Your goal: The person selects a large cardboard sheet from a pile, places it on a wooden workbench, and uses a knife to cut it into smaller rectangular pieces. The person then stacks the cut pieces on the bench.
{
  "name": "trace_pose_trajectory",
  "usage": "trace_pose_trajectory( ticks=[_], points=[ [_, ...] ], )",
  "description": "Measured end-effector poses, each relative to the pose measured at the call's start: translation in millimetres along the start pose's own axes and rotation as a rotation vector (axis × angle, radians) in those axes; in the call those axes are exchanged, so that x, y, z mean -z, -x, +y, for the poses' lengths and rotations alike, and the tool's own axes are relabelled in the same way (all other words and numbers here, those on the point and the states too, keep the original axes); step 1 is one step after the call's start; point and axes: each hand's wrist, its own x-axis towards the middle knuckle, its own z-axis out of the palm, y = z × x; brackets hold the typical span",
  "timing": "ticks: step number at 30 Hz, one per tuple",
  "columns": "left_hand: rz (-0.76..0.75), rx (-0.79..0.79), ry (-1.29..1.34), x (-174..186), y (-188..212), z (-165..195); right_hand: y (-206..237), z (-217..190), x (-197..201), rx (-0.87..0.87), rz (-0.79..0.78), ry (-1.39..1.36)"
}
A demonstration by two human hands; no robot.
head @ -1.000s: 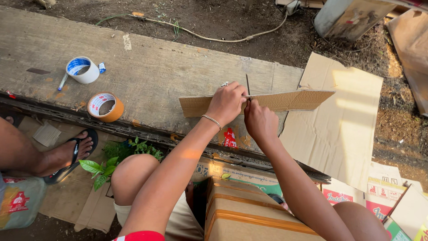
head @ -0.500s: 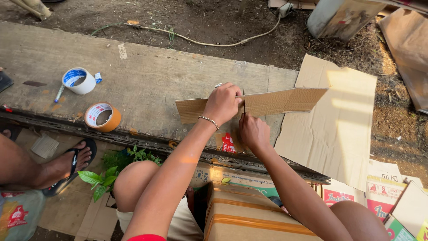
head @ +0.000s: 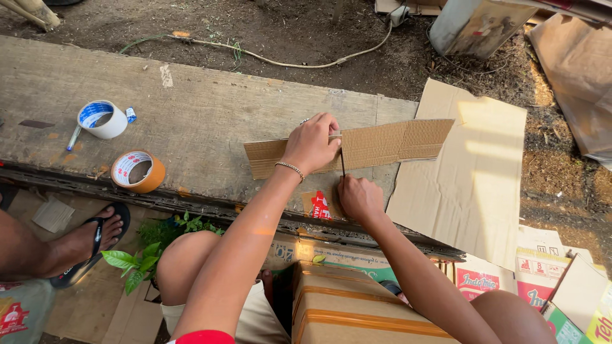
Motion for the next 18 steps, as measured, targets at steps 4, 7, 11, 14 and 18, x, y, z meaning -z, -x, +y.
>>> trace_pose_trajectory(
  ticks=[4, 7, 11, 14, 18],
  points=[
    [-0.071, -0.021, -0.137, 1.6, -2.0, 10.0, 5.8, 6.6, 0.6, 0.05, -0.005, 0.033],
    [-0.087, 0.022, -0.149, -4.0, -4.6, 12.9, 11.6, 12.1, 5.1, 0.08, -0.005, 0.042],
    [-0.076, -0.021, -0.175, -8.7, -6.1, 8.9, 19.0, 11.3, 15.6, 0.081, 0.086, 0.054],
    [-0.071, -0.023, -0.148, -9.4, -3.7, 3.7, 21.4, 4.7, 24.6, 0.107, 0.154, 0.028],
    [-0.036, -0.063, -0.101, -10.0, -2.8, -1.6, 20.1, -3.3, 36.7, 0.083, 0.146, 0.02]
  ],
)
